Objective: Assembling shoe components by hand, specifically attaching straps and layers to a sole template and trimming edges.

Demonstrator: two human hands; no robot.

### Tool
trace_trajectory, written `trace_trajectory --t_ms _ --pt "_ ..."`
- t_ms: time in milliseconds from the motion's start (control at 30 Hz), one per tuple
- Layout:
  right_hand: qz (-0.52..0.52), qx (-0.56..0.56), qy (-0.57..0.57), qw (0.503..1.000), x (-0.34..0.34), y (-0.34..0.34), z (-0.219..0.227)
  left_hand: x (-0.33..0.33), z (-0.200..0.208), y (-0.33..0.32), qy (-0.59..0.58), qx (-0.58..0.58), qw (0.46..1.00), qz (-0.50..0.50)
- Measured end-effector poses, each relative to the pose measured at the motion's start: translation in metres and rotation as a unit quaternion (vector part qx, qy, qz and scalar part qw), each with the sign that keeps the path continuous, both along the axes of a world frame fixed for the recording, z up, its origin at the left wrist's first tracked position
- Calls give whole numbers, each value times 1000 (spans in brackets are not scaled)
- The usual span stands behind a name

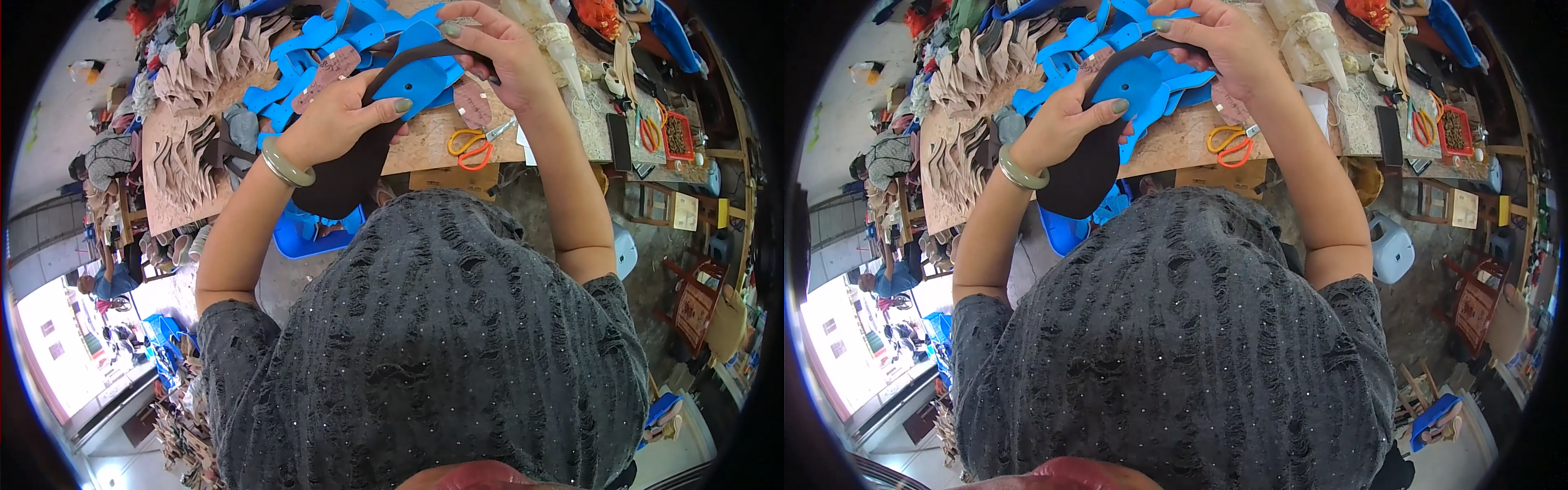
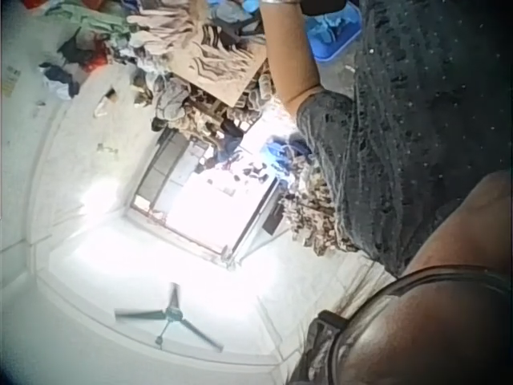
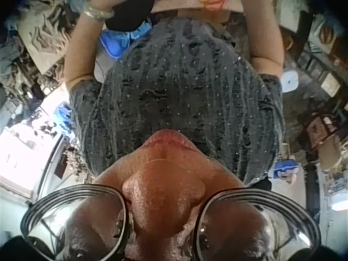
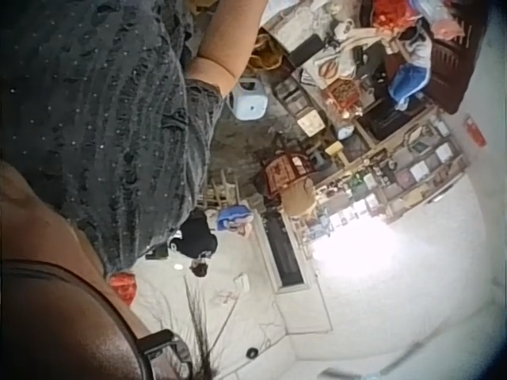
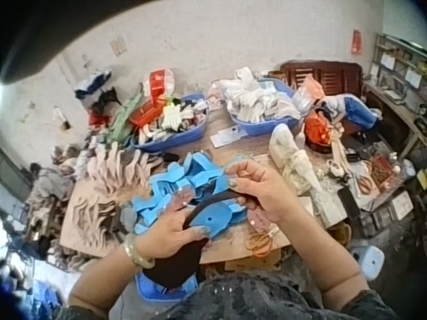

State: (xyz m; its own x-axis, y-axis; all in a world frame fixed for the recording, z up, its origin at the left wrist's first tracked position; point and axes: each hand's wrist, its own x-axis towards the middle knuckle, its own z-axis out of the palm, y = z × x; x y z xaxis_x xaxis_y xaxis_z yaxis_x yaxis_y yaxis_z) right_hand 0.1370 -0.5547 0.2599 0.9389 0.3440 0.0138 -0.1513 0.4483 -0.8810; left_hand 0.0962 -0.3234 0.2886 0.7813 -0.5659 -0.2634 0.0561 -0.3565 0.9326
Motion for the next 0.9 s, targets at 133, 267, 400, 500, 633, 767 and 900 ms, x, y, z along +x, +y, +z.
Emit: trace_trajectory --t_ms 133,267,400,500,633,767,900 --pt "-22 12 10 1000 -8 10 0 -4 -3 0 1 -69 997 38" --pt "-28 74 24 997 -12 23 -3 -7 -11 0 -1 -131 989 70" --pt "-63 89 28 994 -20 35 1 -4 -18 1 -22 -169 981 90" --pt "-79 76 31 993 -22 39 5 -4 -18 -2 -20 -184 977 108" --pt "-77 102 38 991 -25 42 8 -4 -20 -6 -24 -205 970 124" --pt "-92 100 35 990 -23 45 9 -4 -17 -10 -3 -227 965 129" --pt "-138 31 -13 990 -24 45 9 -2 -12 -19 -16 -274 950 153"
